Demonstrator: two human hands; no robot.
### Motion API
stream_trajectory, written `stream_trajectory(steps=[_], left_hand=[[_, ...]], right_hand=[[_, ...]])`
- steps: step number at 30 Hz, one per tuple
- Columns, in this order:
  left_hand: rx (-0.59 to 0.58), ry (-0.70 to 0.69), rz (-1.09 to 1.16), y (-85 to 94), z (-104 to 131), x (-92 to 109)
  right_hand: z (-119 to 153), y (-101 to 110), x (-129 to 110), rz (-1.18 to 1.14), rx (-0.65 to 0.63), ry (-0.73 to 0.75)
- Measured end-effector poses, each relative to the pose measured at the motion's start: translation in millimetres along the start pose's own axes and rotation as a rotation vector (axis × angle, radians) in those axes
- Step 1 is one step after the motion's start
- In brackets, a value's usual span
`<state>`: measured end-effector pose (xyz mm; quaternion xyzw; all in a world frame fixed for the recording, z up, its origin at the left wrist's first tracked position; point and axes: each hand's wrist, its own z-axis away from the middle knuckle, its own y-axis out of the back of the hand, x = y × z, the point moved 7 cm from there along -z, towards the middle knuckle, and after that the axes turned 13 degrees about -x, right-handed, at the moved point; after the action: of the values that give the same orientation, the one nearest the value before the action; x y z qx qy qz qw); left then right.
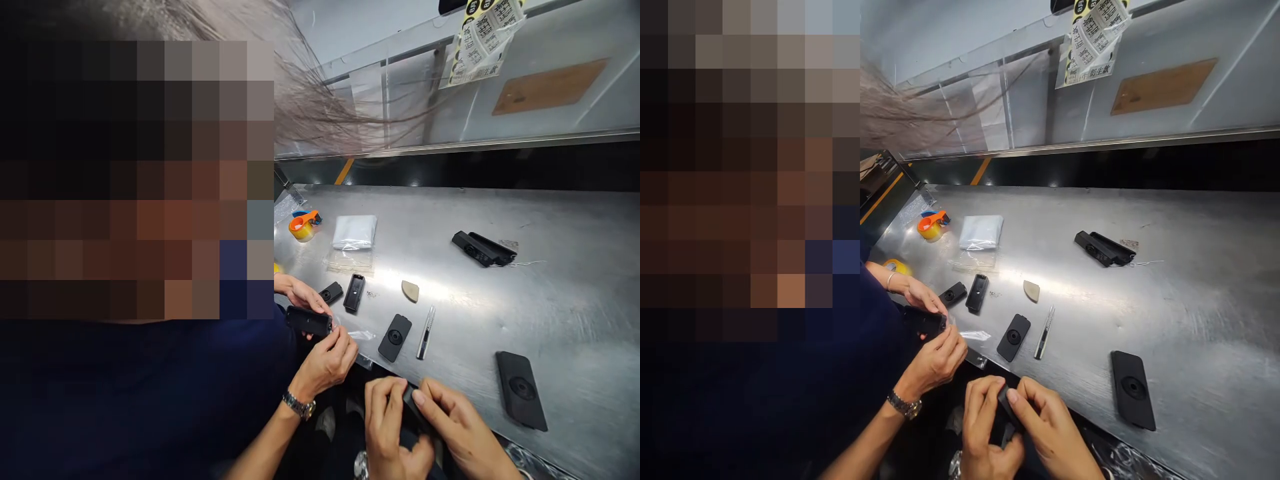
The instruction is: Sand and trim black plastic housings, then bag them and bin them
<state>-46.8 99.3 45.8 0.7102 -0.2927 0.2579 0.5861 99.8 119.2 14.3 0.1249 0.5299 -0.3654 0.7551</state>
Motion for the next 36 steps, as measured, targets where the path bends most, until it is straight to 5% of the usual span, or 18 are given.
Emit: stream_trajectory(steps=[5, 10, 17, 24, 31, 36], left_hand=[[0.017, -0.007, -0.045, -22.9, 21, 30], [0.051, 0.017, 0.015, -28.5, 34, 45], [0.136, -0.092, -0.049, -28.5, 37, 67], [0.073, -0.031, 0.064, -27.4, 34, 56], [0.186, -0.148, -0.072, -19.4, 31, 73], [0.079, -0.021, 0.071, -23.9, 29, 58]], right_hand=[[-1, 1, 8, -0.076, 0.032, -0.029], [5, -2, 2, -0.098, -0.140, -0.023], [5, -1, 14, -0.149, 0.017, -0.041], [11, -5, 6, -0.196, -0.140, -0.026], [6, -1, 7, -0.144, 0.013, -0.045], [6, -5, -2, -0.198, -0.154, -0.020]])
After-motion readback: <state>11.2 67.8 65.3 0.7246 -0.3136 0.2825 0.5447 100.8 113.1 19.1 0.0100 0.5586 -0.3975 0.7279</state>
